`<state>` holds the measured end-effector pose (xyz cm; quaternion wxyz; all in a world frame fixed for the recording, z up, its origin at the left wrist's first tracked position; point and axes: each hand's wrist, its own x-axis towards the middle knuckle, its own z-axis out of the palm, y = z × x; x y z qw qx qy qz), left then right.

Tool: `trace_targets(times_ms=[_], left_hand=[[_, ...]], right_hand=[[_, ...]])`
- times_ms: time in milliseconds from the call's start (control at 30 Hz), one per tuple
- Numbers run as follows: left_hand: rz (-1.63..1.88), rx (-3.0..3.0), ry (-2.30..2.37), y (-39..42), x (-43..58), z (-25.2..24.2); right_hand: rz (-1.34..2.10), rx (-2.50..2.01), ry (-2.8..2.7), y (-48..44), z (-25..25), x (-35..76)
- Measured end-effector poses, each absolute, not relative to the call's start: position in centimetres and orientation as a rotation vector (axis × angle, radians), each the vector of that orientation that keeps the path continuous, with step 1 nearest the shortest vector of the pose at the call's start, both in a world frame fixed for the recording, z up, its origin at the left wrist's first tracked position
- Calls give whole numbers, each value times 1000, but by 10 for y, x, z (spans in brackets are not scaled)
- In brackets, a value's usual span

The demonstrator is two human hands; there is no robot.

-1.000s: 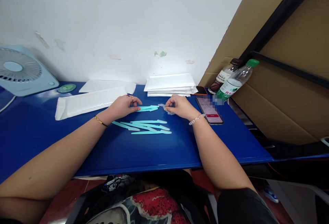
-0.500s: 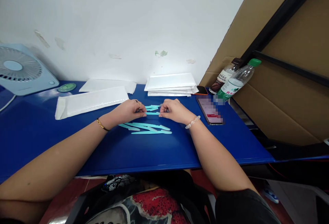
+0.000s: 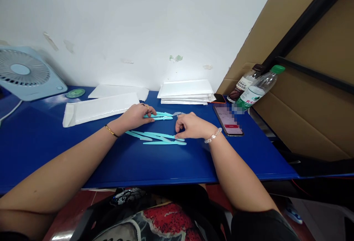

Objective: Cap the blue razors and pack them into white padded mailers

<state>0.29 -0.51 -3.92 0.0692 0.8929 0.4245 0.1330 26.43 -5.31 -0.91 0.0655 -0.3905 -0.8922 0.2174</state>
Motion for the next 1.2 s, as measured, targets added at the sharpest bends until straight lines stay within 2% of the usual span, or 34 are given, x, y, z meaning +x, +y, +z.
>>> trace_targets(times_ms=[133, 300, 433, 633, 900, 1067, 1200], left_hand=[[463, 2644, 1197, -15, 8, -32], [327, 2674, 996, -28, 18, -26], [354, 2657, 1119, -24, 18, -27], [433, 2624, 1326, -9, 4, -33], [460, 2661, 1307, -5, 2, -42], [525, 2622, 1212, -15, 5, -30], [389, 2601, 1004, -24, 11, -24]], right_hand=[[605, -1210, -2723, -56, -12, 258], [499, -1215, -2578, -48, -19, 257], [486, -1226, -2470, -40, -23, 262], [466, -1485, -2297, -28, -27, 281], [582, -1128, -2565, -60, -19, 236], [534, -1149, -2624, -61, -27, 226], [484, -1206, -2520, -54, -28, 236]])
